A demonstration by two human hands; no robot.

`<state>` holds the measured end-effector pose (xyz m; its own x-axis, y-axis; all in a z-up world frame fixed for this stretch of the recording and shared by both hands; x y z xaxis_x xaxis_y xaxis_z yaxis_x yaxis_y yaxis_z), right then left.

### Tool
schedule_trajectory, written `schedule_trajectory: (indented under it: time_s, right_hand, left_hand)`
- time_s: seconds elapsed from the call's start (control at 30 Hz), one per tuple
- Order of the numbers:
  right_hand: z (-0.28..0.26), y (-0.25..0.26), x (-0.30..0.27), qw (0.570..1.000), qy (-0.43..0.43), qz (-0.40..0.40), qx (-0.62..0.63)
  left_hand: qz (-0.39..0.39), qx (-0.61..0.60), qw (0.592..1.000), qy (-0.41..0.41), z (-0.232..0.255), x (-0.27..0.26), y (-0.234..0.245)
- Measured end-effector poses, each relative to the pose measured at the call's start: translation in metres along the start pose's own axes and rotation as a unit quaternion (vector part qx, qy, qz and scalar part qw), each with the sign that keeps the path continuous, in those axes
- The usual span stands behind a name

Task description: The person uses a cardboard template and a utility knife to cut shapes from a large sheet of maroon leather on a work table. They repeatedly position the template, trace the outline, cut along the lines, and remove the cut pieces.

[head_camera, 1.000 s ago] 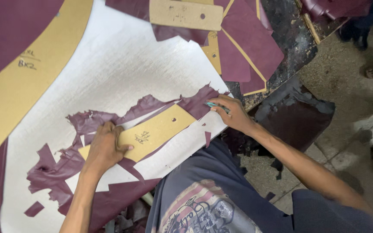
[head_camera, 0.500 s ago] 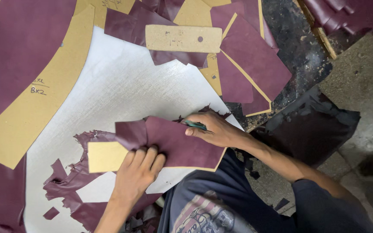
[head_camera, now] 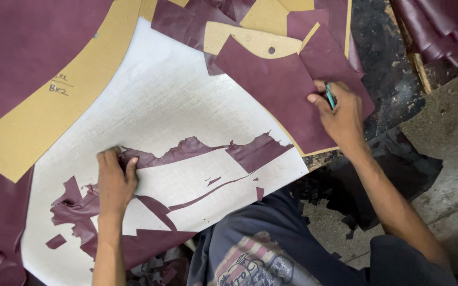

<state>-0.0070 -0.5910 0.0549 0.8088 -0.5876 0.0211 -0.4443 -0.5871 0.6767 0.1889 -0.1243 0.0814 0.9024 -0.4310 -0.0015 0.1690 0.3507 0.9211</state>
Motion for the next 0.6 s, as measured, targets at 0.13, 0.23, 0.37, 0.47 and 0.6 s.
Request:
schedule_trajectory:
  time_s: [0.13, 0.23, 0.37, 0.47, 0.6]
  right_hand:
    - [-0.041, 0.005, -0.013, 0.993, 0.085, 0.078, 0.005]
    - [-0.063, -0.048, -0.034, 0.994, 0.055, -0.088, 0.031]
    - [-0.111, -0.107, -0.079, 0.972, 0.141, -0.185, -0.035]
    - [-0.124, -0.133, -0.107, 0.961, 0.163, -0.216, -0.055]
    - [-0.109, -0.176, -0.135, 0.944, 0.077, -0.311, -0.079]
  left_hand:
    - [0.030, -0.060, 0.997, 0.023, -0.014, -0.050, -0.023]
    - [0.023, -0.083, 0.996, 0.038, -0.003, -0.081, -0.047]
    - [0.088, -0.049, 0.995, 0.010, 0.042, -0.133, -0.062]
    - [0.049, -0.126, 0.987, 0.082, 0.039, -0.161, -0.075]
    - [0.004, -0.352, 0.933, 0.073, 0.060, -0.182, -0.088]
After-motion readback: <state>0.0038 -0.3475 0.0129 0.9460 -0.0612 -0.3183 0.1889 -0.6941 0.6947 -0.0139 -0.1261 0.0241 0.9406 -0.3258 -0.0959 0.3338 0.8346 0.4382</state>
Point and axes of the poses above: each hand's wrist, its own x-axis towards the middle knuckle, its own y-axis out of the back of the hand, z = x × y, the point moved 9 cm from there along x, towards the middle knuckle, and after that the axes turned 2 degrees about -x, right-handed, at the moved point
